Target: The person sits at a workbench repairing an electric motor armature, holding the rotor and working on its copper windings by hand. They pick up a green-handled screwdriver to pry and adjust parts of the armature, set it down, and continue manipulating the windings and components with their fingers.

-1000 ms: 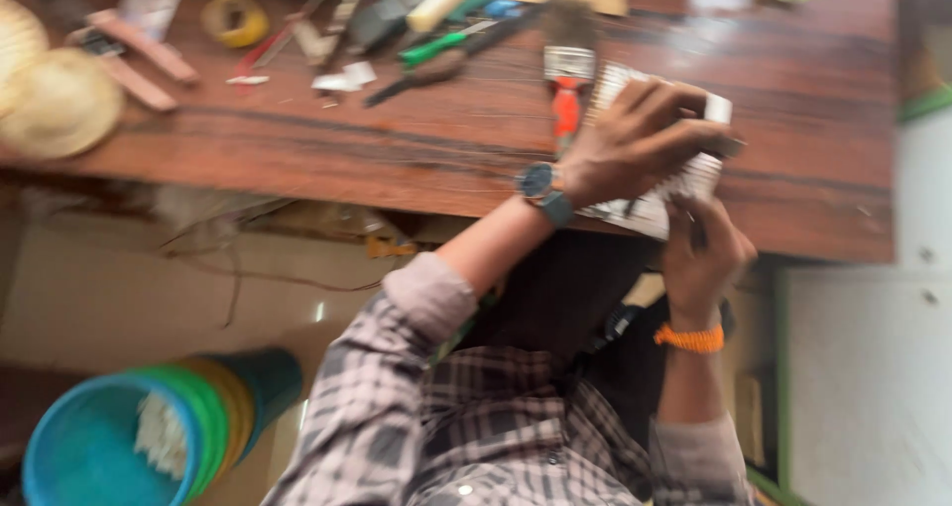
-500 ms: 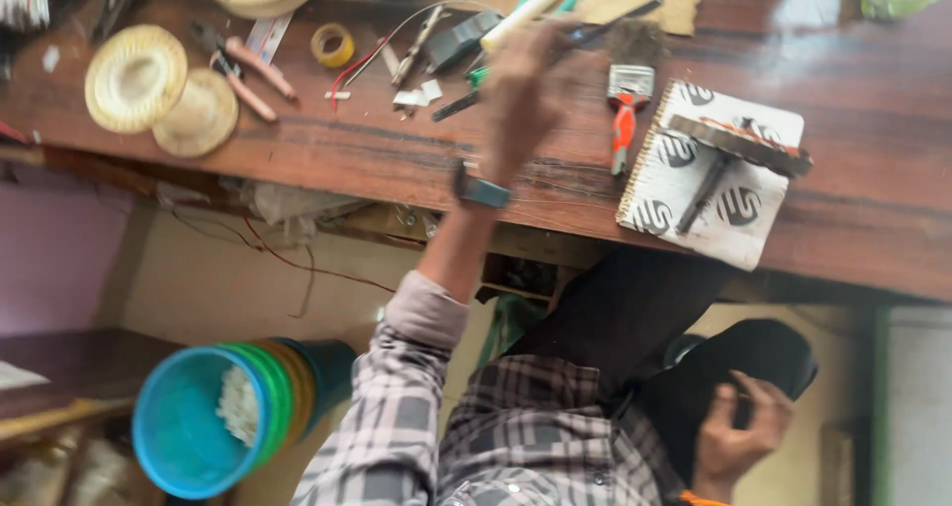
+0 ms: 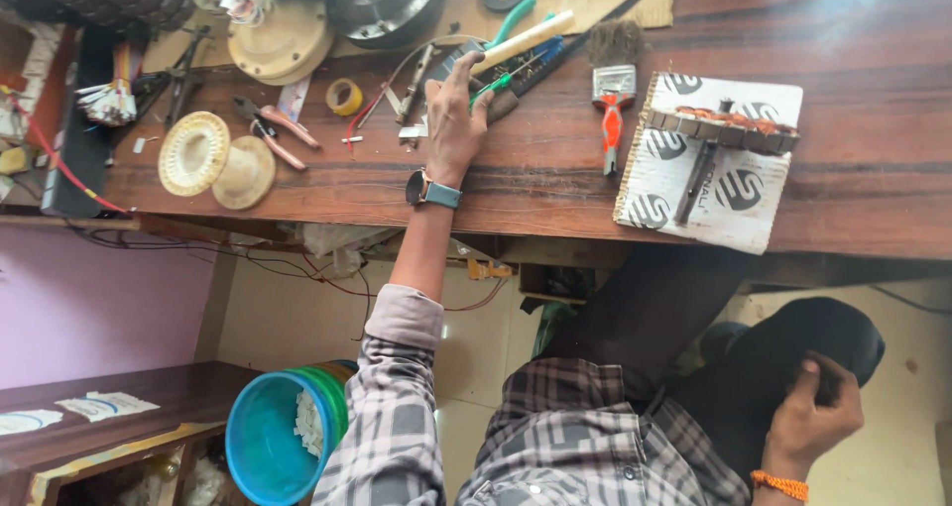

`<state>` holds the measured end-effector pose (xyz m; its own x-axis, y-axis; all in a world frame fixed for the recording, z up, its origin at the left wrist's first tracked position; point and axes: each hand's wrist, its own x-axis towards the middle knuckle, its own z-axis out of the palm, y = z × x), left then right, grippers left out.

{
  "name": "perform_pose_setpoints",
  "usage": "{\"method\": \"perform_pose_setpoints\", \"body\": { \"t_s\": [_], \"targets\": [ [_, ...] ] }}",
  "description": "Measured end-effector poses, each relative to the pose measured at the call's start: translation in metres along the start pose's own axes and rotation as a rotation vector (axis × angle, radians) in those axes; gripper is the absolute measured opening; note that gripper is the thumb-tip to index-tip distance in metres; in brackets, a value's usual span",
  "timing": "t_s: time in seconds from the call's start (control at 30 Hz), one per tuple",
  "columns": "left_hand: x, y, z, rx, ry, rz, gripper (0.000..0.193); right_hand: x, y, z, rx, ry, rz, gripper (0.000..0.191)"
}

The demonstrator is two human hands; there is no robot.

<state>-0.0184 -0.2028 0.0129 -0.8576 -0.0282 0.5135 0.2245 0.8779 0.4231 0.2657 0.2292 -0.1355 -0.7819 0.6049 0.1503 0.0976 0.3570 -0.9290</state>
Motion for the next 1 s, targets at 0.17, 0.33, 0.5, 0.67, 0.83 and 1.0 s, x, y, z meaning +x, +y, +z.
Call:
{"method": "perform_pose_setpoints", "body": {
  "t_s": [0.17, 0.33, 0.5, 0.67, 0.83, 1.0],
  "targets": [
    [0.004, 0.007, -0.019, -0.537, 0.244, -0.064, 0.036, -0.004, 0.005, -0.005, 0.160, 0.031, 0.009, 0.005],
    [-0.043, 0.078, -0.053, -0.723, 0.030, 0.140, 0.035, -0.009, -0.039, -0.021, 0.468, -0.060, -0.035, 0.003],
    [-0.107, 0.162, -0.060, -0.579, -0.321, 0.469, 0.027, -0.008, -0.134, -0.028, 0.210, -0.121, -0.352, 0.011],
    [-0.138, 0.206, -0.040, -0.722, -0.541, 0.570, 0.028, 0.014, -0.187, -0.013, -0.198, -0.570, -0.453, 0.045],
    [-0.134, 0.221, -0.034, -0.835, -0.581, 0.472, 0.040, 0.017, -0.179, -0.001, -0.161, -0.565, -0.368, 0.028],
    [-0.063, 0.183, -0.035, -0.644, -0.284, 0.609, 0.051, 0.028, -0.179, -0.001, 0.207, -0.294, -0.154, 0.019]
  ]
}}
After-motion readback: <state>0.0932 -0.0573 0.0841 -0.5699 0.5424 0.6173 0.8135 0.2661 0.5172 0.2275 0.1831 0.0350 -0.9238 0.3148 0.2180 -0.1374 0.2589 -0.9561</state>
